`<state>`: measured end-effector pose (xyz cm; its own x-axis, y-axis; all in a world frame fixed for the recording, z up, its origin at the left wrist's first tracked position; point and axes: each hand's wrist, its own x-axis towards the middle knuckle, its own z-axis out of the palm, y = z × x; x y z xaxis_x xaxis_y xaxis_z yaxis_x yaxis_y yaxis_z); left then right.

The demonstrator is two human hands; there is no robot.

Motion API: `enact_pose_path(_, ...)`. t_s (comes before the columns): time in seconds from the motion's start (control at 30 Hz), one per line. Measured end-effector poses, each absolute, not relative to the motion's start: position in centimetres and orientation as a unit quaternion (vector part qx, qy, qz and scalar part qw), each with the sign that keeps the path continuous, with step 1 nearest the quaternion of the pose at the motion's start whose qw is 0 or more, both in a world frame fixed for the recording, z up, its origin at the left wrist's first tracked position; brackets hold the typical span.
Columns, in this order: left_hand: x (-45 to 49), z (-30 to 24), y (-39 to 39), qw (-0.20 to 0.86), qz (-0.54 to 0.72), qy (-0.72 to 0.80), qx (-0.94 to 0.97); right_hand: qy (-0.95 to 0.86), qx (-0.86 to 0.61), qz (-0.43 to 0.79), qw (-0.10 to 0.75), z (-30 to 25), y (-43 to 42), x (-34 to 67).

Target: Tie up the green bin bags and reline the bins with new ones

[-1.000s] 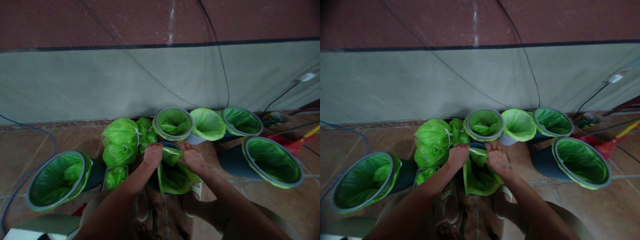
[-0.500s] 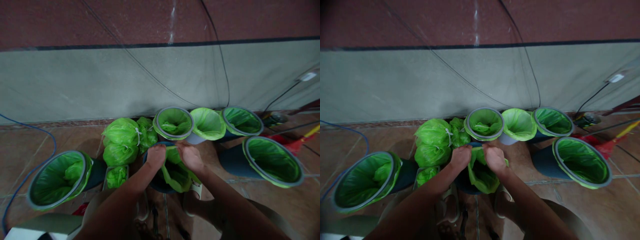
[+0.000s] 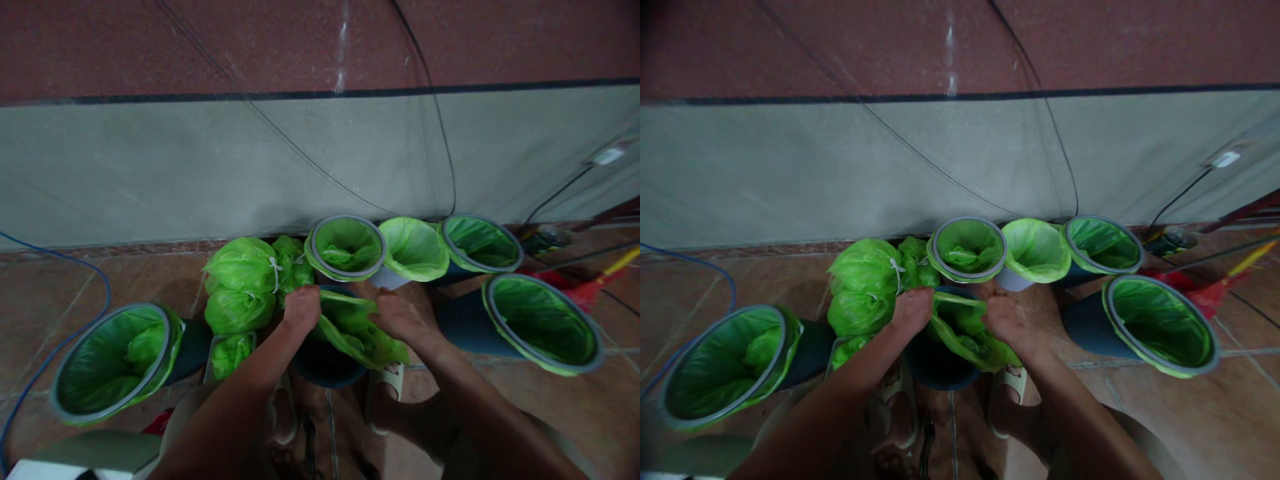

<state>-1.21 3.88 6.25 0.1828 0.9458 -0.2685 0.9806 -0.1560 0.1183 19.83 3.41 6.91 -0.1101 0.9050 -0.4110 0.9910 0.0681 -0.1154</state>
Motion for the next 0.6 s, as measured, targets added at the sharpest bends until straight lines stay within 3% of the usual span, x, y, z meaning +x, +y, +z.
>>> enact_pose_path(0.17, -0.1, 6.0, 3.3, 0.134, -0.035, 0.601, 0.787, 0.801, 0.577, -0.16, 0.011, 6.4, 3.1, 17.4)
enact_pose_path(0.37, -0.8, 5.8, 3.3, 0.149, -0.066, 0.605, 0.779, 0.742, 0.643, -0.173, 0.079, 7.1, 3.4, 17.1)
enact_pose_path(0.6, -2.5, 6.1, 4.2, 0.16, -0.112, 0.649, 0.735, 0.694, 0.691, -0.179, 0.099, 7.5, 4.4, 19.2)
